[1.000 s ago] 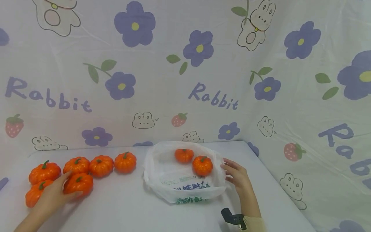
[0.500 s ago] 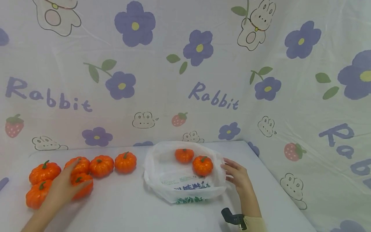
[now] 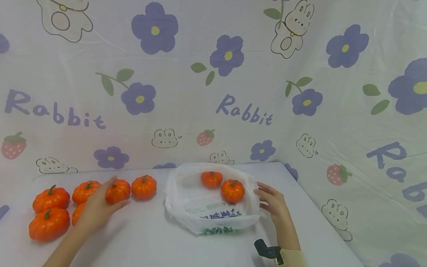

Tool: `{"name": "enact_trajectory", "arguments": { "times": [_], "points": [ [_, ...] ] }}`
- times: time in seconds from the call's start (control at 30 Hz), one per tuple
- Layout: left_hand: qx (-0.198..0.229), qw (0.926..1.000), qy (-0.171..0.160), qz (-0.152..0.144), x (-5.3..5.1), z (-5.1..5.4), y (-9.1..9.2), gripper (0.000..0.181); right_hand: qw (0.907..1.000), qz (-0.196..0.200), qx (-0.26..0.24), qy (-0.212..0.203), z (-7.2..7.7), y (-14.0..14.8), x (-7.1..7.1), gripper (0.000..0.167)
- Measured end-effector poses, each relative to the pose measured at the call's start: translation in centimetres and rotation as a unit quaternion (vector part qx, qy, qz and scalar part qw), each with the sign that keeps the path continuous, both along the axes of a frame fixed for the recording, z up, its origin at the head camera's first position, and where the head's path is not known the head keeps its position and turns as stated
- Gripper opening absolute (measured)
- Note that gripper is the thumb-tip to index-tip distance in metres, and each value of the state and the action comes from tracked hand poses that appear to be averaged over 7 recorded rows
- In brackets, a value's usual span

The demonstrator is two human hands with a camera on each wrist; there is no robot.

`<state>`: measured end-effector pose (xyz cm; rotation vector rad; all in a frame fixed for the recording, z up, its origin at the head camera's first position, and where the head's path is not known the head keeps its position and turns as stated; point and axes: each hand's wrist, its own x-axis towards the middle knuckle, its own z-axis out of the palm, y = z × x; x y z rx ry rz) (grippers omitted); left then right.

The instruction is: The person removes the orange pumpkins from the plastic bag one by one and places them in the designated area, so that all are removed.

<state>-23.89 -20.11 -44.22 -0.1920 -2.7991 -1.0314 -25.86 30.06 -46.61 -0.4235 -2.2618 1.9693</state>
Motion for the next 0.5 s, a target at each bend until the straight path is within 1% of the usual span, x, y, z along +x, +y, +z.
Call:
{"name": "enact_trajectory", "arguments": {
  "times": [0.1, 0.23, 0.3, 0.4, 0.5],
  "points": [
    [0.008, 0.9999, 0.009, -0.009, -0.4, 0.0, 1.4, 0.101, 1.0, 0.0, -0.001, -0.001, 0.0, 0.0, -0.1, 0.051],
    [0.018, 0.9988, 0.037, -0.027, -0.7, 0.1, 3.2, 0.094, 1.0, 0.001, -0.005, 0.0, 0.0, 0.0, -0.1, 0.051],
    [0.025, 0.9983, 0.04, -0.036, -0.8, 0.3, 4.2, 0.092, 1.0, 0.003, -0.006, 0.001, 0.0, -0.1, -0.1, 0.052],
    [0.031, 0.9981, 0.032, -0.042, -1.0, 0.6, 5.7, 0.089, 1.0, 0.003, -0.007, 0.001, 0.0, -0.1, 0.0, 0.052],
    [0.041, 0.9984, 0.009, -0.039, -1.3, 0.5, 7.0, 0.088, 1.0, 0.001, -0.007, 0.002, 0.1, -0.1, 0.0, 0.051]
  ]
}}
